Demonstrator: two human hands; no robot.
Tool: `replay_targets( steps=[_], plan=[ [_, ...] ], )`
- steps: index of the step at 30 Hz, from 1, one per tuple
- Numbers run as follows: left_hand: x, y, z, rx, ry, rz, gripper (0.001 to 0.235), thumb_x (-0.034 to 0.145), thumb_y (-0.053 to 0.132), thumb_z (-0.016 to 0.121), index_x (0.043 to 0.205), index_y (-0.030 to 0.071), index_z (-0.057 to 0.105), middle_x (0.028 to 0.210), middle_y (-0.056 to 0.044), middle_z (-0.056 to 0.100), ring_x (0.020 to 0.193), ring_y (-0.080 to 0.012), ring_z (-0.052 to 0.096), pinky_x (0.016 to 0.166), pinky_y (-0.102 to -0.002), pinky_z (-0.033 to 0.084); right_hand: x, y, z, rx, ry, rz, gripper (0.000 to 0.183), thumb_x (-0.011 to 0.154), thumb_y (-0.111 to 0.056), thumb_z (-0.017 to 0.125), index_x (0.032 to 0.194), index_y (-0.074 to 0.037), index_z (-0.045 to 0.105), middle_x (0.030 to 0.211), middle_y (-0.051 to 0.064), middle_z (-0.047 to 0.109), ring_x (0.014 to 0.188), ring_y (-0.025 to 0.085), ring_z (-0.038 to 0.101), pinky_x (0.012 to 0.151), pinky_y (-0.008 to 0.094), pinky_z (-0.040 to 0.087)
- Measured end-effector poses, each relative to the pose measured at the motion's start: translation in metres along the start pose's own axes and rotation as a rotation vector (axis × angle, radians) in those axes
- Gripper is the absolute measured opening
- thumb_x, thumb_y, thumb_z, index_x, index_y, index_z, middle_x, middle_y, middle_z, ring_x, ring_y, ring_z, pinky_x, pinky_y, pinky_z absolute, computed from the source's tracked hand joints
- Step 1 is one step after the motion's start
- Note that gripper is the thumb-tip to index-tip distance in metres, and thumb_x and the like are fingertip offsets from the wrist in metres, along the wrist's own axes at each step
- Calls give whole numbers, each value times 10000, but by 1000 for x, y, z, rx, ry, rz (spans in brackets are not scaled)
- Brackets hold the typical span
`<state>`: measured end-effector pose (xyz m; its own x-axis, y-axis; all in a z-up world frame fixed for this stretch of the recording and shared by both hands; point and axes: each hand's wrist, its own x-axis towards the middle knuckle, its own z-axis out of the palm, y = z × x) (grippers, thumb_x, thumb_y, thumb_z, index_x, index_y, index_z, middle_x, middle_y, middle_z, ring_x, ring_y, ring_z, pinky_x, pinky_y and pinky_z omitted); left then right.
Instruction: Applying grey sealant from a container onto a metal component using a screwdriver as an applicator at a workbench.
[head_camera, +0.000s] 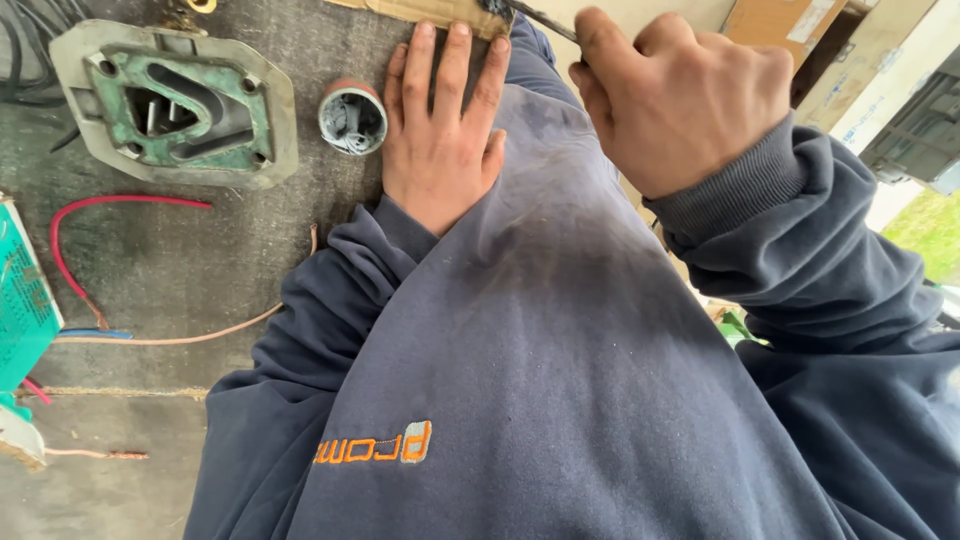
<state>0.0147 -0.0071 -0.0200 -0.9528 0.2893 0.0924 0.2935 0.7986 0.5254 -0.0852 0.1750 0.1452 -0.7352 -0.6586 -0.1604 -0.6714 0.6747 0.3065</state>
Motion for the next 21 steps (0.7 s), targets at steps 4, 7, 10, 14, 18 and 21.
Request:
replay_targets(
  steps=[4,7,10,14,18,21],
  plan=[
    [-1,-2,1,1,3,0,813,953,298,754,1641,138,352,1677,-195,284,1561,-434,228,1300,-605,238,-3,-3,6,-6,94,-3,201,1057,-398,663,1189,-246,669,697,-62,568,535,102,550,451,278,363],
    [1,0,-3,-7,-17,-17,805,963,299,750,1645,144,351,1669,-191,296,1557,-434,236,1307,-597,244,-6,3,9,28,66,-23,176,1078,-418,666,1155,-260,680,726,-60,576,507,113,542,436,283,370],
    [-1,-2,1,-11,1,-7,815,960,318,751,1643,145,343,1680,-194,291,1557,-433,231,1299,-596,240,-3,12,6,35,-5,-30,182,1098,-432,670,1183,-272,689,732,-54,618,458,133,528,399,291,374],
    [1,0,-3,-25,-12,-27,804,988,349,764,1643,146,343,1673,-192,298,1557,-435,238,1298,-594,243,8,15,2,0,-39,-64,189,1125,-448,652,1139,-260,675,755,-51,624,468,116,527,418,276,388],
    [0,-3,2,3,-5,-9,790,994,340,751,1640,138,344,1660,-193,311,1549,-437,245,1289,-599,247,13,4,-1,0,5,-70,194,1100,-427,665,1204,-265,681,735,-48,617,468,119,525,426,289,379],
    [0,-5,1,10,-6,1,776,992,316,732,1640,128,350,1654,-198,323,1547,-439,249,1288,-599,251,9,-3,-1,44,23,-78,202,1090,-431,675,1191,-256,681,738,-47,612,488,106,530,435,280,362]
  ],
)
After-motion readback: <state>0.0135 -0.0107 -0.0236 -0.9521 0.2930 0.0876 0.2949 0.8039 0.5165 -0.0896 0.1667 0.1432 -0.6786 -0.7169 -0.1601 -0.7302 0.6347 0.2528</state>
